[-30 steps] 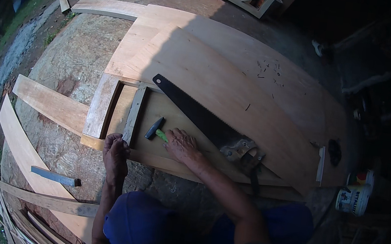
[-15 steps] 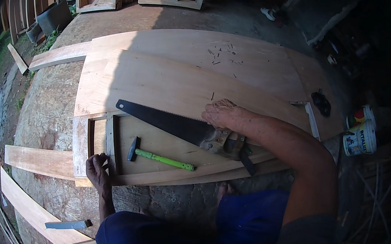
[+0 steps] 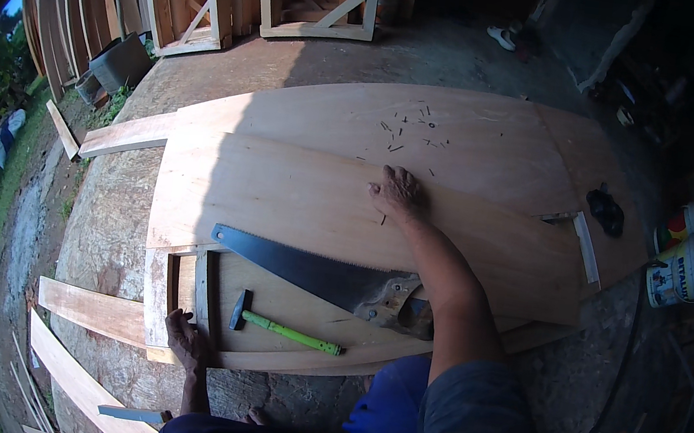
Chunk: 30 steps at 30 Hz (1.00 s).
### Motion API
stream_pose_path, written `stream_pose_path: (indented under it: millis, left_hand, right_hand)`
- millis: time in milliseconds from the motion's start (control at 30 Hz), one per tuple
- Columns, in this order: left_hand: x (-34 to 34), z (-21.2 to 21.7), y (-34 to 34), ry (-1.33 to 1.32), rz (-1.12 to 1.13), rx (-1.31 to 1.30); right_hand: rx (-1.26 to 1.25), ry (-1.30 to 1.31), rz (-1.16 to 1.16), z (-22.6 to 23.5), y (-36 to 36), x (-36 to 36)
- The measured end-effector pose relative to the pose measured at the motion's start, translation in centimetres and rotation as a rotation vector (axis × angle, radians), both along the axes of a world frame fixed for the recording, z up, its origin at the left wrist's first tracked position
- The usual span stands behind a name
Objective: The person hammers nails into a wooden frame using a hammer, then places a large plywood sheet over the frame and continues hammering nails to secure it. The person works on a concrete floor in an outdoor or semi-outdoor area with scattered wood pieces and tools.
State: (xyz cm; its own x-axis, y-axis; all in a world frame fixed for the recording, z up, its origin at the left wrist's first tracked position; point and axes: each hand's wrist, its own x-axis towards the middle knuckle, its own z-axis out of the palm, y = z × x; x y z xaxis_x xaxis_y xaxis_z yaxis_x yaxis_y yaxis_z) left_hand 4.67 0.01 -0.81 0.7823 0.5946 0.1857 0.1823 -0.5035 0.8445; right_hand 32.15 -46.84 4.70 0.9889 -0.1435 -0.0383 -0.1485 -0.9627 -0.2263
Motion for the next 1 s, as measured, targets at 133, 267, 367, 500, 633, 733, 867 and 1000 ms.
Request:
stream_pose_path:
  millis: [133,267,367,500,633,733,867,1000]
  left_hand:
    - [0.3,0.6,0.6,0.039,0.005,0.177]
    - [1.0,0.6,0.1,0.098,0.048,0.142]
    - [0.8,0.1,0.3,0.107,0.029,0.216]
    - [0.9,-0.1,0.5,0.111,0.028,0.228]
    - [1.1,0.4,0.2,0.134,0.038,0.225]
    - [1.2,0.9,0.1,0.151,0.036,0.239]
    - [1.2,0.5,0.0,0.158,0.019,0.237]
    - [0.9,0.0,0.4,0.139,0.018,0.229]
  right_hand:
    - [0.047,-0.042,0.062,0.6,0.2,-0.4]
    - [0.111,-0.118,0.135,-0.2,-2.2,-0.5]
    - [0.163,-0.146,0.138,-0.9,-2.7,-0.1]
    - [0.169,-0.096,0.164,-0.8,-2.8,0.0]
    - [0.204,-0.130,0.195,-0.8,-2.5,-0.8]
    - [0.210,-0.132,0.156,-0.8,-2.7,-0.3]
    - [0.167,-0.162,0.083,-1.0,-5.1,1.9]
    - [0.202,-0.369,0.127,-0.4,-6.9,2.1]
